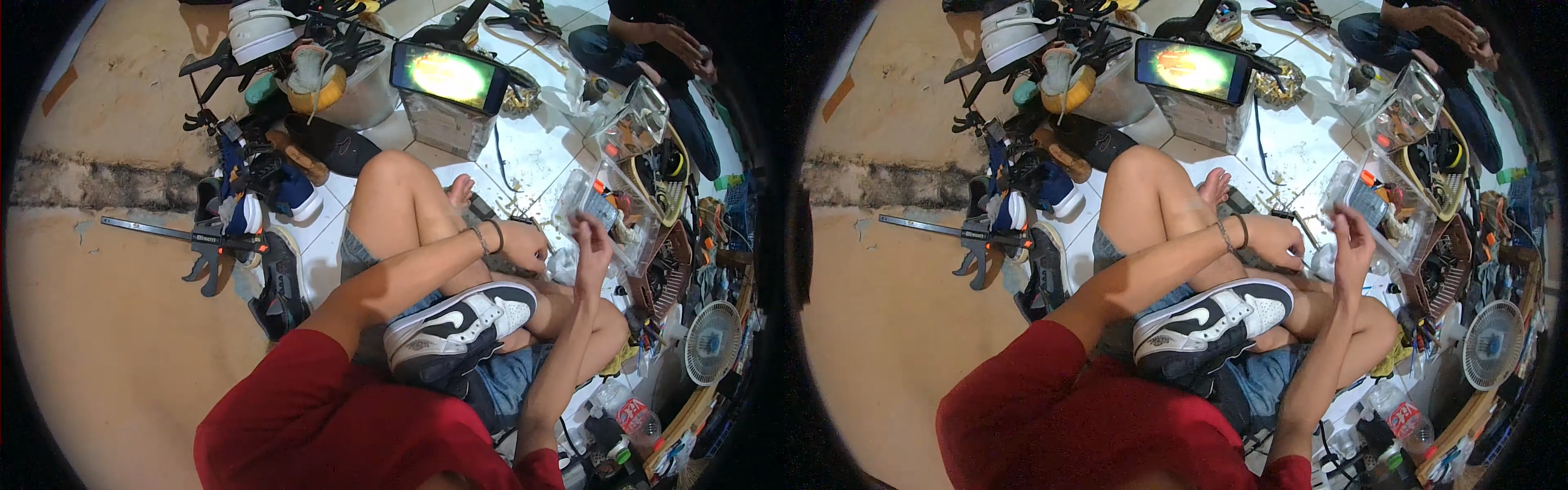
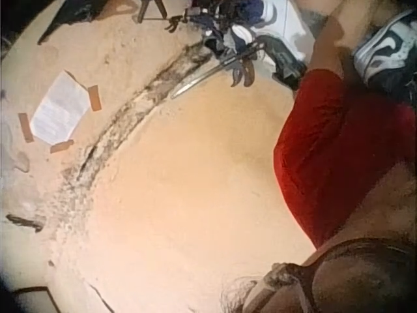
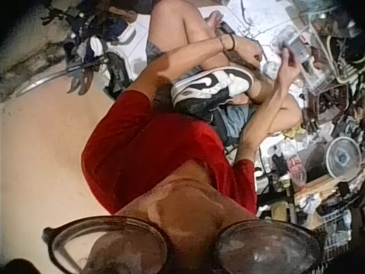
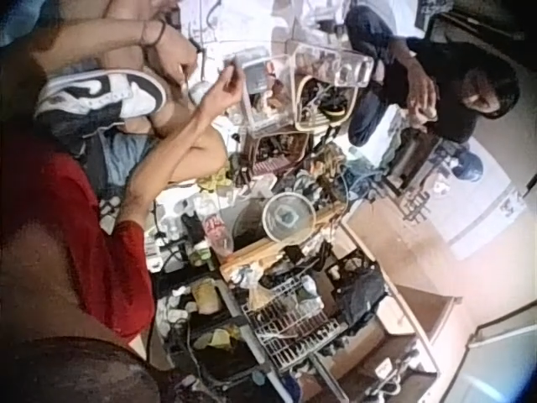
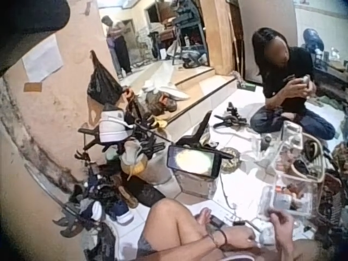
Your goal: Apply adhesive and repair the sole of a sneaker.
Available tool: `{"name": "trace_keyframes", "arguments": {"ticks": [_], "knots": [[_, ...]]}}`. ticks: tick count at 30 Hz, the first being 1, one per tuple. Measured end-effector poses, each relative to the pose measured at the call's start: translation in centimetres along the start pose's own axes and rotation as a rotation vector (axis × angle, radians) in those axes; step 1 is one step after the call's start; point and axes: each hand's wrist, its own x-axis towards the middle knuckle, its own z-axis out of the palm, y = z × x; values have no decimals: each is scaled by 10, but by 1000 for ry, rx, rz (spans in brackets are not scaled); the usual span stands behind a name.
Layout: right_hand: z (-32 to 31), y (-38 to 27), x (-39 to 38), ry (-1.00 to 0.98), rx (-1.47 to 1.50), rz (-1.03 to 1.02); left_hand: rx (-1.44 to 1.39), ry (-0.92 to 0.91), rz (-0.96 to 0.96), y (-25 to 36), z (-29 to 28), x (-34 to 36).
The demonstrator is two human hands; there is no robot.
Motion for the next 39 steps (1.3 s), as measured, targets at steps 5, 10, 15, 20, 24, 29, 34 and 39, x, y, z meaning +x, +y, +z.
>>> {"name": "trace_keyframes", "arguments": {"ticks": [5,10,15,20,24,29,34,39], "knots": [[-26,29,-13,-250,-253,91,2,132,-10,1,-12,-1],[-23,20,-13,-277,-52,215,8,219,6,7,-18,-7],[-39,24,-15,-323,42,193,-61,378,96,5,-23,-5],[-39,17,-16,-247,8,174,-81,372,76,7,-27,-6],[-36,13,-12,-261,-6,172,1,392,35,5,-27,-7],[-38,18,-13,-312,-102,167,120,367,-46,14,-31,-12],[-35,20,-12,-390,-367,141,204,261,-137,11,-30,-12],[-40,20,-15,-457,-261,185,123,200,-150,19,-35,-15]]}}
